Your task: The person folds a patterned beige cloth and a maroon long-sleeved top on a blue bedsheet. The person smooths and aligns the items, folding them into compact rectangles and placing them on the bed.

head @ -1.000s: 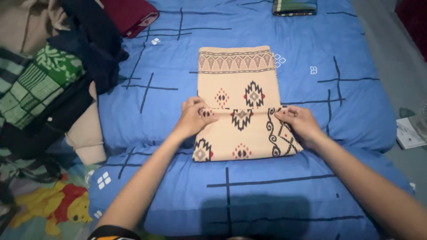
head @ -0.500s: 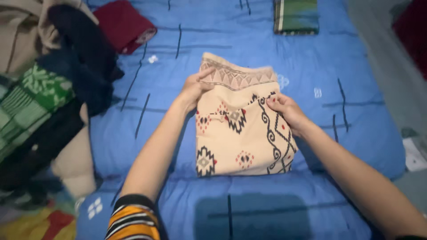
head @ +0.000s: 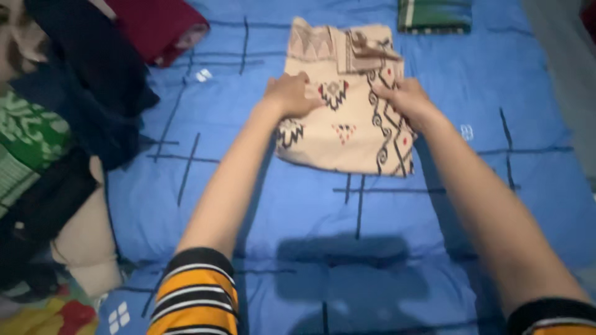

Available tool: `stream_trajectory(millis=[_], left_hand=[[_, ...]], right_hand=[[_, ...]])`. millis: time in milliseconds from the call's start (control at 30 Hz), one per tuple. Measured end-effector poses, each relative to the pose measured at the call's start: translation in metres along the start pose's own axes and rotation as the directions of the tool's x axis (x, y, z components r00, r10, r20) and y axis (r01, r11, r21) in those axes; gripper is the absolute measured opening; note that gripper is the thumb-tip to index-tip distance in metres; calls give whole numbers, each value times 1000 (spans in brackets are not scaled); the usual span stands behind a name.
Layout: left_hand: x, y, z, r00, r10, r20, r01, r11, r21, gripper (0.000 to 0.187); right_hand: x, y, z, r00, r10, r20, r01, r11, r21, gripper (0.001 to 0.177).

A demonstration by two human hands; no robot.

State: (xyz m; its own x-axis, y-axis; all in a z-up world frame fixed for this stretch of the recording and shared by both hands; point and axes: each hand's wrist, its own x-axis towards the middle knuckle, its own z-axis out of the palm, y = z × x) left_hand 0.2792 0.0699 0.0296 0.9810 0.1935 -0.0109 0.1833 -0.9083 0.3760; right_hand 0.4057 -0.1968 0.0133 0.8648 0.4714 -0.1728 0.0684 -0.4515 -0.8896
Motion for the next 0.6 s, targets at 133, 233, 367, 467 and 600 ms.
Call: stream_trajectory(millis=[133, 233, 367, 467, 600], left_hand=[[-20, 21, -65, 982, -4, 190, -14, 996, 92, 56], [-84, 28, -90, 951, 309, 4, -309, 950, 42, 50], [-222, 41, -97, 928, 346, -139, -350, 937, -5, 29], [-316, 66, -107, 884, 466, -45, -457, 838, -299, 19], [-372, 91, -126, 911, 201, 359, 227, 482, -846, 16]], right_hand=[[-34, -39, -8, 974, -217, -71, 223, 971, 83, 31], [-104, -42, -28, 941, -333, 52, 321, 933, 162, 35], [-229, -29, -67, 829, -265, 491, 306, 952, -3, 31], [-312, -23, -75, 695, -285, 660, 571, 776, -267, 49], [-342, -18, -99, 712, 57, 700, 90, 981, -171, 55]])
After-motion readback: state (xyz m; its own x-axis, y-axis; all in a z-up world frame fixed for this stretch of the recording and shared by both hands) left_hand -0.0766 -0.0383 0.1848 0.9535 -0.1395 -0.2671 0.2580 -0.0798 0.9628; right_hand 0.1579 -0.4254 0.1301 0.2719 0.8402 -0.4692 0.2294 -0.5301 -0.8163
